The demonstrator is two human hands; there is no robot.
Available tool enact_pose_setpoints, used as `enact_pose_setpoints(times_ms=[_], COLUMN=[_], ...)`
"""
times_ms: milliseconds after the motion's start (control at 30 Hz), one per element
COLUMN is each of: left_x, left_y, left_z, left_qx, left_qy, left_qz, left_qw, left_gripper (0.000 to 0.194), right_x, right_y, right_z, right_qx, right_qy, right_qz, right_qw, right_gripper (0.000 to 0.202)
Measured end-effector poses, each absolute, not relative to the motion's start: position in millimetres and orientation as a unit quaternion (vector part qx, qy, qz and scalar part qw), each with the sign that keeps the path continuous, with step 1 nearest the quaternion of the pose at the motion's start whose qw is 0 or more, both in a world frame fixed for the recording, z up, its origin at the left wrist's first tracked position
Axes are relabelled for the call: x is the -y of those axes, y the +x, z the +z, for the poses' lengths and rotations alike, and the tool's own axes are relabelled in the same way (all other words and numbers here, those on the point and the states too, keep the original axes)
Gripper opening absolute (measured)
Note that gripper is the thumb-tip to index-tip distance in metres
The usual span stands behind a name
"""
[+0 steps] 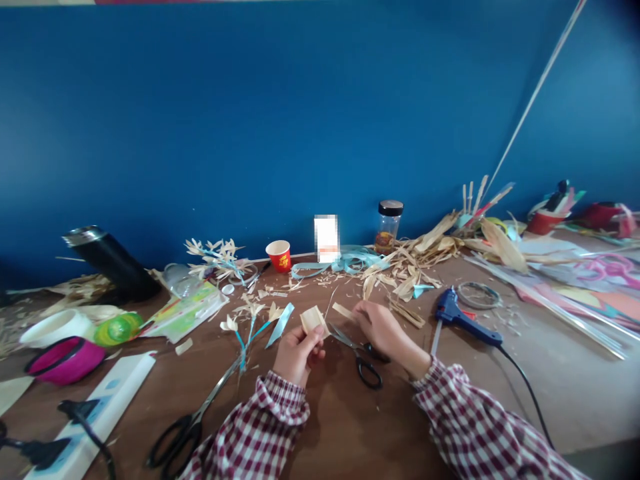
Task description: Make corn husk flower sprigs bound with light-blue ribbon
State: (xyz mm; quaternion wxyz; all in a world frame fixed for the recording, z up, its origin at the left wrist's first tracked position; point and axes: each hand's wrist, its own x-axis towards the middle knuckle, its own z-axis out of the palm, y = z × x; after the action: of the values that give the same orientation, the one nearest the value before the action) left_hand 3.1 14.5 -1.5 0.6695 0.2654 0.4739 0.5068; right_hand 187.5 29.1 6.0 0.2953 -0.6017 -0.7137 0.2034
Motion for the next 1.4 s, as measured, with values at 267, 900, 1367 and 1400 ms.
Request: enact_pose_setpoints(times_ms=[267,900,1367,1400], left_x=[-13.8,-17.6,-8.8,-7.8], left_y=[5.3,-2.7,0.1,1.0], left_z=[-5.4,-18.1,-4.0,-2.2], left_qx=[-0.479,-0.435,-0.43,-0.431], left_qy=[0.263,0.458,0.462,0.466], left_qz=[0.491,0.429,0.503,0.513], left_qw=[0.678,0.645,0.59,0.579], left_gripper=[0.024,0.027,0.05,0.048], right_x=[-27.8,-17.8,-18.9,-18.9], right_y=[189.9,175.8,177.0,176.6], right_z=[0.4,8.2,9.9,9.4], right_qx=[0.73,0.69,0.662,0.662], right_qy=[-0.631,-0.376,-0.474,-0.481], right_qz=[0.123,0.472,0.371,0.36], right_qw=[0.232,0.4,0.446,0.448], right_gripper=[0.023,0.015,0.012,0.012])
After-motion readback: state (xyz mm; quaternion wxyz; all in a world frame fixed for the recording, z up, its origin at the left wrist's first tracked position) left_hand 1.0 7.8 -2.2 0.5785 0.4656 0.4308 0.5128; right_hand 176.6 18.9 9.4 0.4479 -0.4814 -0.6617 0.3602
